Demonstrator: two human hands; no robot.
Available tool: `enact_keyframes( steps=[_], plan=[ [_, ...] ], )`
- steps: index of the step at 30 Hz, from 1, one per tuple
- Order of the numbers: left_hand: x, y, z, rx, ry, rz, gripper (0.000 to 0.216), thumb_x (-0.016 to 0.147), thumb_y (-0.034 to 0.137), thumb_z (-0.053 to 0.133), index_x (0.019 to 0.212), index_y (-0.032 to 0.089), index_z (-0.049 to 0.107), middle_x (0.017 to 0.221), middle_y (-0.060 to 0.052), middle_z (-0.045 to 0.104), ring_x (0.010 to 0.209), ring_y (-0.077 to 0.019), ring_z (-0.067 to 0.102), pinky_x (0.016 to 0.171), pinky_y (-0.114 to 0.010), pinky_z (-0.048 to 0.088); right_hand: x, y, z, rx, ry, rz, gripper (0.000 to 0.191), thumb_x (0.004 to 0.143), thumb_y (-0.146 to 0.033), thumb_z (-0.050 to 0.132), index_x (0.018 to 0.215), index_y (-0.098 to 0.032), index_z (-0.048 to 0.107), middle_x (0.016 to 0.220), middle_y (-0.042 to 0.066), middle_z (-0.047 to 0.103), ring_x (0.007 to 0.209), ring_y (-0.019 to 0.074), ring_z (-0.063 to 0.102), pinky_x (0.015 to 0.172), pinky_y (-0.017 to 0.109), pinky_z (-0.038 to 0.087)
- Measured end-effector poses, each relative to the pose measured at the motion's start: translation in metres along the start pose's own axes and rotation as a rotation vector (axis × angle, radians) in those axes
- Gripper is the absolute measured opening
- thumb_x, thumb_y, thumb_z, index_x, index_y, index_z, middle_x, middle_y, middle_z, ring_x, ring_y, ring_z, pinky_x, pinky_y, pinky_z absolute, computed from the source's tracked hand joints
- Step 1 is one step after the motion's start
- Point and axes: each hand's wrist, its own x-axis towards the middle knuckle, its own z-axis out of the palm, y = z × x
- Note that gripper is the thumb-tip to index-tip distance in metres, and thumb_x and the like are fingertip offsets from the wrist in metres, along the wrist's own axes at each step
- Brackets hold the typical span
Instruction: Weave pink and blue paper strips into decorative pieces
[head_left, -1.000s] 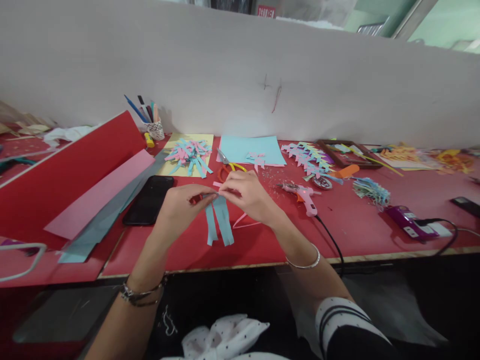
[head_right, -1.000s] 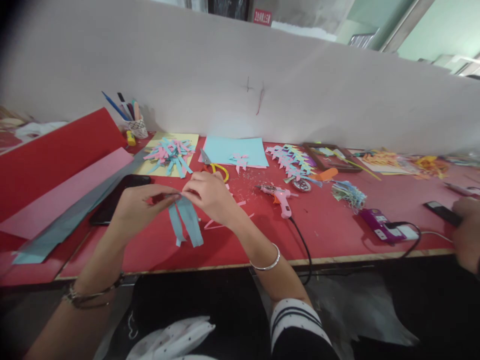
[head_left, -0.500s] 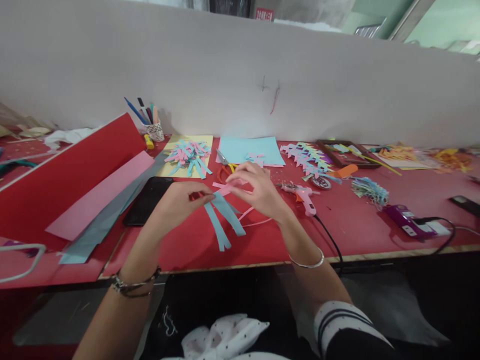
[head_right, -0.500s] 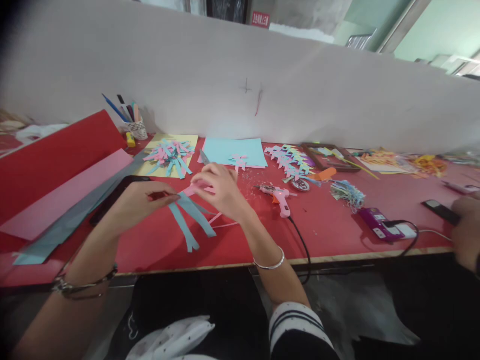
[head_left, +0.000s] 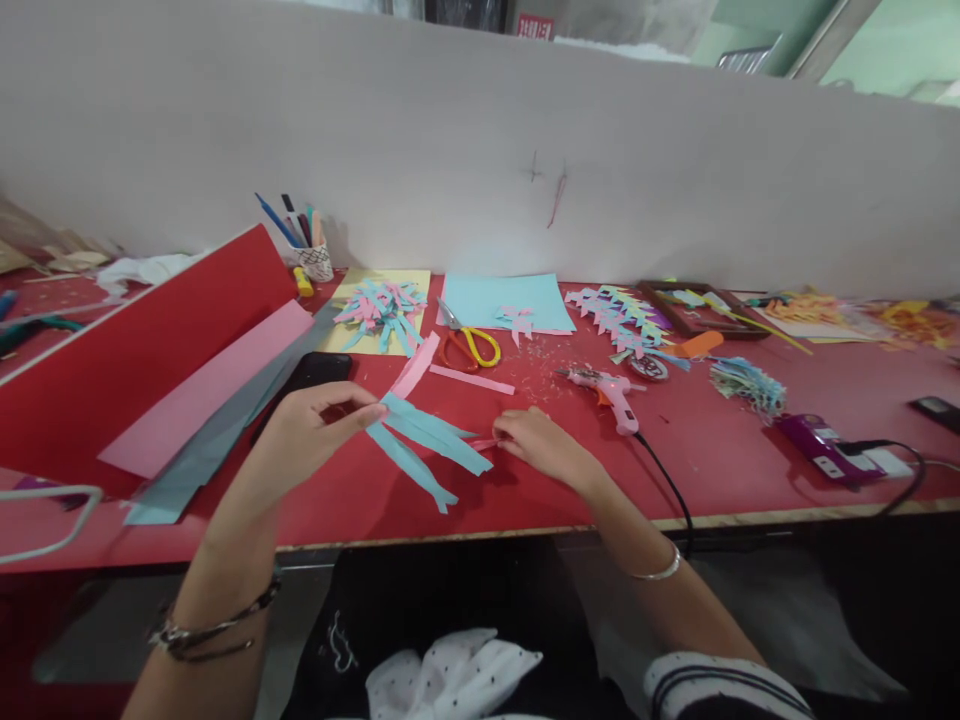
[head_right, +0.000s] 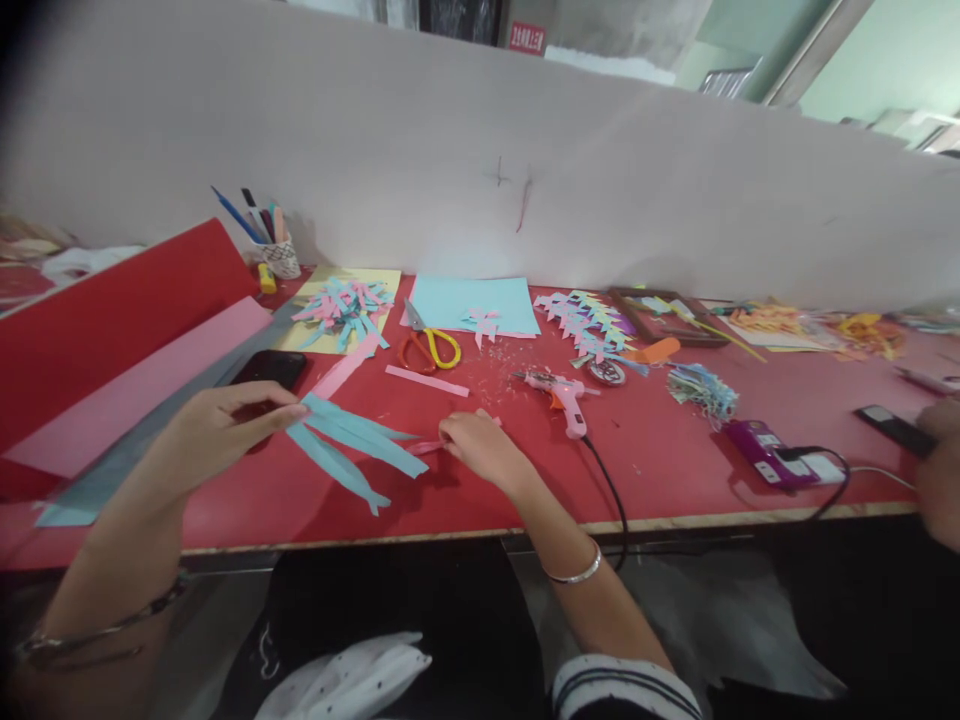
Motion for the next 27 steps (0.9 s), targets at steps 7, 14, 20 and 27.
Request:
enact_keyframes(
  steps=[7, 14, 20, 27],
  plan=[
    [-0.011, -0.008, 0.007, -0.034, 0.024, -0.061, 0.023, 0.063, 0.039, 0.056, 0.051, 0.019, 0.055, 0.048, 0.003, 0.056, 0.046, -0.0095, 0.047, 0.045, -0.018, 0.039, 0.033, -0.006, -0.035, -0.062, 0.124, 0.046, 0.012, 0.081, -0.016, 0.048, 0.081, -0.016, 0.060, 0.087, 0.008, 0.062, 0.079, 0.0177, 0.057, 0.058, 0.025, 0.034],
    [-0.014, -0.007, 0.018, -0.114, -0.001, -0.108, 0.026, 0.061, 0.041, 0.058, 0.051, 0.017, 0.056, 0.049, 0.002, 0.057, 0.047, -0.0104, 0.048, 0.046, -0.018, 0.039, 0.118, -0.021, -0.042, -0.078, 0.255, -0.035, 0.018, 0.080, -0.009, 0.043, 0.086, -0.012, 0.060, 0.093, 0.012, 0.060, 0.082, 0.0184, 0.057, 0.066, 0.028, 0.040],
    [-0.016, -0.016, 0.024, -0.124, 0.040, -0.174, 0.026, 0.061, 0.041, 0.058, 0.052, 0.017, 0.057, 0.050, 0.002, 0.056, 0.048, -0.0096, 0.047, 0.048, -0.018, 0.039, 0.121, -0.021, -0.030, 0.361, 0.341, -0.011, 0.023, 0.081, -0.014, 0.042, 0.103, -0.011, 0.050, 0.109, 0.013, 0.054, 0.097, 0.0166, 0.053, 0.082, 0.032, 0.041],
    [-0.011, -0.019, 0.045, -0.229, 0.053, -0.219, 0.022, 0.061, 0.038, 0.058, 0.055, 0.016, 0.060, 0.051, 0.001, 0.058, 0.048, -0.0101, 0.048, 0.048, -0.020, 0.039, 0.039, -0.030, -0.028, 0.888, 0.023, -0.099, 0.030, 0.083, -0.034, 0.043, 0.107, -0.016, 0.044, 0.095, 0.008, 0.060, 0.088, 0.0144, 0.057, 0.078, 0.031, 0.044]
  ],
)
